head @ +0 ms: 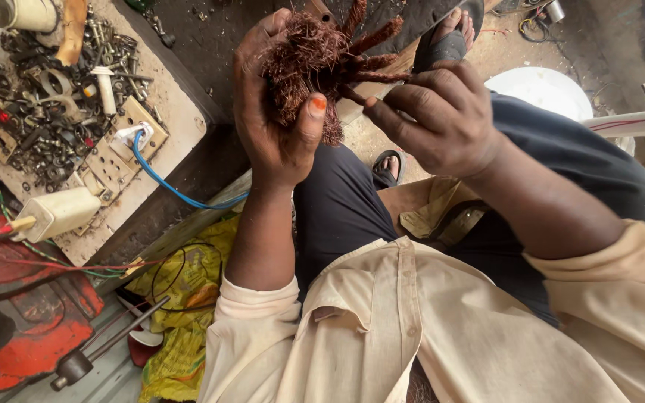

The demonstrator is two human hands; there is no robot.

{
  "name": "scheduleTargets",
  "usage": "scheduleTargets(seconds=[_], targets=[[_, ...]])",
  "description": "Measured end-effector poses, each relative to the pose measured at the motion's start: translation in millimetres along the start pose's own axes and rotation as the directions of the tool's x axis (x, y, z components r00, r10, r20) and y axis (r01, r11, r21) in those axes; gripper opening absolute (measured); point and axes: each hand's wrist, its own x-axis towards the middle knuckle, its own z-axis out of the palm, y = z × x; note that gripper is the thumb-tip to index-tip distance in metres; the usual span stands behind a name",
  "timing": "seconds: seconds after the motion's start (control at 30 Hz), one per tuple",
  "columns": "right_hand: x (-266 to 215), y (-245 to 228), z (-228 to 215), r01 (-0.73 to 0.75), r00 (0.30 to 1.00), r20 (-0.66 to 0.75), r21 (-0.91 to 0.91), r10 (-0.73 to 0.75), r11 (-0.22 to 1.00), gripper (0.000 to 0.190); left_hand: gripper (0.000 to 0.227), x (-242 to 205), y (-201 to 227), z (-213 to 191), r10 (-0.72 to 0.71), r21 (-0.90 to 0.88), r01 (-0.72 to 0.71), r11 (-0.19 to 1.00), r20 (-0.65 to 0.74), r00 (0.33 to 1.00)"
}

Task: The person sits at a cluttered workbench and uses a screwdriver to scrape and separate strands of copper wire from a tangled bundle. They repeatedly pull and twist the wire with both hands to loosen the strands and continue scraping the surface.

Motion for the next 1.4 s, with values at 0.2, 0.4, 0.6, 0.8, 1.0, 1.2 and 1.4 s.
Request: scheduleTargets(seconds=[0.2, 0.4, 0.6, 0.8, 1.0, 1.2, 1.4], targets=[[17, 15, -11, -0.030, 0.999, 0.031, 0.004, 0.030, 1.000, 0.027, 0.060, -2, -2, 1, 0.013, -0.016, -0.013, 1.000, 0.005, 1.000], [-2, 11, 14, -0.249, 0.966, -0.072, 0.026, 0.250, 0.968, 0.030, 0.061, -4, -2, 6, 0.013, -0.002, -0.013, 1.000, -0.025, 1.000], [-15, -59, 11, -0.367, 0.919, -0.077, 0.189, 0.386, 0.911, 0.037, 0.061, -5, 2, 5, -0.040, -0.050, 0.039, 0.998, -0.019, 0.999], [-5, -58, 21, -0.468, 0.877, 0.014, 0.262, 0.481, 0.844, 0.047, 0.061, -4, 5, 6, -0.023, -0.035, 0.024, 0.999, 0.019, 1.000], [12, -53, 31, -0.513, 0.855, 0.146, 0.387, 0.499, 0.766, 0.063, 0.064, -6, 4, 3, -0.040, -0.012, 0.041, 0.999, 0.027, 0.999], [12, -46, 30, -0.509, 0.856, 0.172, 0.441, 0.487, 0.739, 0.056, 0.067, -5, 1, 5, -0.038, -0.083, 0.039, 0.996, 0.016, 0.999], [13, -37, 30, -0.475, 0.880, 0.198, 0.397, 0.432, 0.785, 0.053, 0.065, -3, -3, 2, -0.068, -0.130, 0.067, 0.989, -0.003, 0.998]])
